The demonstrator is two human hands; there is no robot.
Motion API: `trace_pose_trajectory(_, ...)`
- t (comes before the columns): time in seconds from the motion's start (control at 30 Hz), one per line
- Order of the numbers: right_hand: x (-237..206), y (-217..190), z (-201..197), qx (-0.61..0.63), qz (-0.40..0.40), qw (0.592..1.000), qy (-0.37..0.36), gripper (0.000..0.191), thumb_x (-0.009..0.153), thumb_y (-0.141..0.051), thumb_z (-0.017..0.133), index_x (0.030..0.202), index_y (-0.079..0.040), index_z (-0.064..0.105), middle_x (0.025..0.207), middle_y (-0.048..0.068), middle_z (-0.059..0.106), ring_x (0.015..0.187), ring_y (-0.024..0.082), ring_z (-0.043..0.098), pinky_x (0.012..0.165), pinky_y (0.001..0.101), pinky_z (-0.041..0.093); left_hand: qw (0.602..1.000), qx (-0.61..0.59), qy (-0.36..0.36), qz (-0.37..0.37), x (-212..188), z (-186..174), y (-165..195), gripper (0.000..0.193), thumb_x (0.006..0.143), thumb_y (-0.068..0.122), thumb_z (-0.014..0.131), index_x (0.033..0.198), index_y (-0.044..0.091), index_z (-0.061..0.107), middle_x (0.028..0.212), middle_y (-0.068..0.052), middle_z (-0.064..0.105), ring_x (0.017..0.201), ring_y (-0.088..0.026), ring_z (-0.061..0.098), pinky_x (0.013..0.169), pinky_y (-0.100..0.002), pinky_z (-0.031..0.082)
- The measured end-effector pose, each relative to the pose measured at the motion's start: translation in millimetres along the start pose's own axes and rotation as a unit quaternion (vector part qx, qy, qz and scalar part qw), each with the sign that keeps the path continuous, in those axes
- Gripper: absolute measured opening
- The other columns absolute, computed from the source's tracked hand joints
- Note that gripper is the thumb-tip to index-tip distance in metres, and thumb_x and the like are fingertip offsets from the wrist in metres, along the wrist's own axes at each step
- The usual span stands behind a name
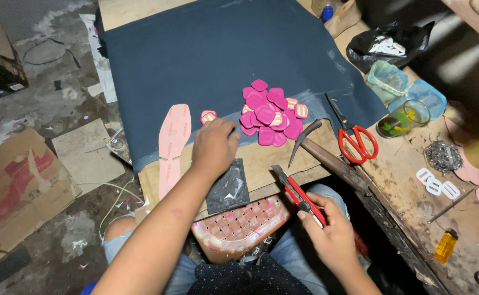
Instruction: The person sits at a workbench and trims the edges of small pink foam pieces with a red utility knife over a black cutting mat, placing each finished piece on a growing pile. They briefly trim a pink insole-shaped foam piece, then resume trimming the small foam pieces one at a time.
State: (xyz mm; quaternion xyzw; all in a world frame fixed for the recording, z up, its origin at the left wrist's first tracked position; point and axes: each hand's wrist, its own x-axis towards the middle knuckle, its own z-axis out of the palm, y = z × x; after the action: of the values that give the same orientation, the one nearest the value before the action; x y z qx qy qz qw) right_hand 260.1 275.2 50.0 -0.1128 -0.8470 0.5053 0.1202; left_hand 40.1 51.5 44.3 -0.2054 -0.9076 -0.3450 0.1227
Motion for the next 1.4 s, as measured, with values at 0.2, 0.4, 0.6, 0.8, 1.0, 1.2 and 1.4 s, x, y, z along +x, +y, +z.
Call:
trace_pose_trajectory(0.2,17,-20,-4,-0.145,-0.155,0.976,0.048,0.033,0.084,-0.007,0.074,0.115,-0.002,0.066,0.104,0.013,0.07,0.093,0.026,0.07,0.084,0.0332,0.054,0.989,0.012,0.02,0.143,42,23,36,0.044,0.076,0.026,0.077,0.116,0.009,0.071,0.119,-0.014,0.067,0.109,-0.035,0.061,0.088,-0.048,0.043)
trace_pose_trajectory(0.4,31,-27,8,-0.041,0.009,0.996,0.083,0.043,0.08,-0.016,0.081,0.115,-0.002,0.062,0.095,0.009,0.074,0.078,0.016,0.071,0.075,0.0289,0.057,0.994,0.029,-0.037,0.102,56,27,43,0.023,0.088,0.024,0.072,0.106,0.012,0.075,0.105,-0.005,0.072,0.106,-0.028,0.063,0.089,-0.046,0.044)
trace_pose_trajectory(0.6,59,-16,38,0.131,0.032,0.991,-0.007,0.043,0.084,-0.015,0.078,0.123,-0.002,0.067,0.113,0.01,0.06,0.077,0.018,0.067,0.065,0.0327,0.056,0.991,-0.104,0.043,0.069,37,5,45,0.018,0.092,0.016,0.066,0.108,0.009,0.073,0.097,-0.011,0.071,0.095,-0.031,0.066,0.082,-0.044,0.049)
trace_pose_trajectory(0.8,65,7,61,-0.012,-0.057,0.998,-0.024,0.044,0.09,-0.022,0.074,0.127,0.0,0.066,0.117,0.013,0.069,0.107,0.022,0.066,0.095,0.0349,0.051,0.978,-0.168,-0.092,-0.082,-30,-40,14,0.019,0.092,0.016,0.064,0.107,0.006,0.068,0.088,-0.015,0.071,0.079,-0.03,0.071,0.071,-0.039,0.054)
trace_pose_trajectory(1.0,63,22,69,0.068,0.025,0.997,-0.032,0.043,0.094,-0.021,0.063,0.131,-0.001,0.063,0.118,0.012,0.072,0.11,0.019,0.068,0.098,0.0308,0.05,0.982,-0.153,-0.113,-0.008,-82,-47,-4,0.021,0.092,0.01,0.064,0.11,0.008,0.074,0.098,-0.014,0.071,0.095,-0.034,0.069,0.081,-0.041,0.055)
trace_pose_trajectory(1.2,63,18,71,0.07,0.043,0.997,0.0,0.039,0.092,-0.019,0.067,0.124,0.002,0.061,0.11,0.012,0.07,0.101,0.017,0.065,0.091,0.0309,0.051,0.988,-0.14,-0.047,0.034,-96,-51,5,0.044,0.08,0.01,0.07,0.121,-0.001,0.061,0.116,-0.019,0.061,0.108,-0.04,0.06,0.093,-0.044,0.049)
trace_pose_trajectory(1.4,57,9,74,0.076,0.04,0.996,0.012,0.037,0.095,-0.018,0.067,0.126,0.001,0.061,0.109,0.011,0.069,0.1,0.016,0.064,0.091,0.0297,0.051,0.993,-0.105,-0.04,0.042,-100,-52,6,0.04,0.079,0.01,0.071,0.118,0.003,0.065,0.111,-0.016,0.063,0.104,-0.038,0.06,0.09,-0.045,0.049)
